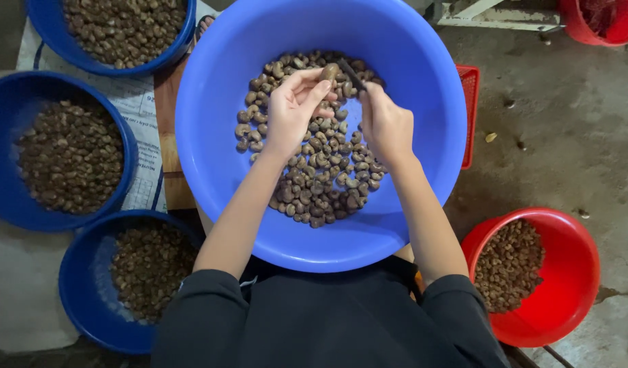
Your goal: The person sits with a large blue basin of cashew nuts on their lap and uses a knife to peel the outer skin off individual nuts. They pick up a nut, scrape the skin with the knife, and drop the peeled nut into a red basket to the right.
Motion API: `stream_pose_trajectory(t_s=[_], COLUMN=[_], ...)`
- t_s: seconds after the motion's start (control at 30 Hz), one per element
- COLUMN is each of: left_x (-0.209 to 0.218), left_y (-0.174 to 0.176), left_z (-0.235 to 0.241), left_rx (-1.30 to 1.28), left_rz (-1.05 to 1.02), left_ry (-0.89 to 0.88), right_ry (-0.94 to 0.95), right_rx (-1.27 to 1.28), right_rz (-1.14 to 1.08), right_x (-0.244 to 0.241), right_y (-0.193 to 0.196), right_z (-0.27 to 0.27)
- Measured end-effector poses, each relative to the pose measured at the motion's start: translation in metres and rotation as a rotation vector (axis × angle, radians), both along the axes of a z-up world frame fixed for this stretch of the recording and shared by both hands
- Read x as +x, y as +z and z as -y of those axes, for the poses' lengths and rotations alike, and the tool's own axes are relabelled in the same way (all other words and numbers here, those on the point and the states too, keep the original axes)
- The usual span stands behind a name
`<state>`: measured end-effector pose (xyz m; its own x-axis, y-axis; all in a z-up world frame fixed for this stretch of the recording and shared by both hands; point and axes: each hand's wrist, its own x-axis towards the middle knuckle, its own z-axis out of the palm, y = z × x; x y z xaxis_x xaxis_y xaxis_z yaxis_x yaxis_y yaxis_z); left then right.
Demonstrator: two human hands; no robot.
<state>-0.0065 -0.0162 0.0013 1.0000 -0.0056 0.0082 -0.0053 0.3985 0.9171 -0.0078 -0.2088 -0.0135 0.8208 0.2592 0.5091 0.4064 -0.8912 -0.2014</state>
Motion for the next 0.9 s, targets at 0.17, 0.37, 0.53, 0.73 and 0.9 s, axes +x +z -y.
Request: stream_pose_trajectory(t_s=[0.17,0.37,0.53,0.73,0.9], left_x=[0.0,-0.006,-0.003,-0.008,-0.015], left_y=[-0.008,0.008,0.02,0.018,0.015], left_z=[0.002,0.006,-0.002,0.006,0.023], left_rx=[0.036,0.073,0.302,0.374,0.088], left_rz=[0.003,0.001,0.109,0.148,0.042], left_ry=[-0.017,-0.073,-0.171,-0.158,-0.105], right_ry=[-0.024,0.015,0.071,0.297,0.239], right_rx=[-0.083,0.174,0.63,1.098,1.495], right_rz=[0.071,-0.172,-0.345,-0.533,-0.686], right_x=[0.0,-0.005,0.008,-0.001,-0.004], right_y=[-0.004,-0.009,0.011,0.026,0.023], right_z=[0.002,0.004,0.011,-0.005,-0.015])
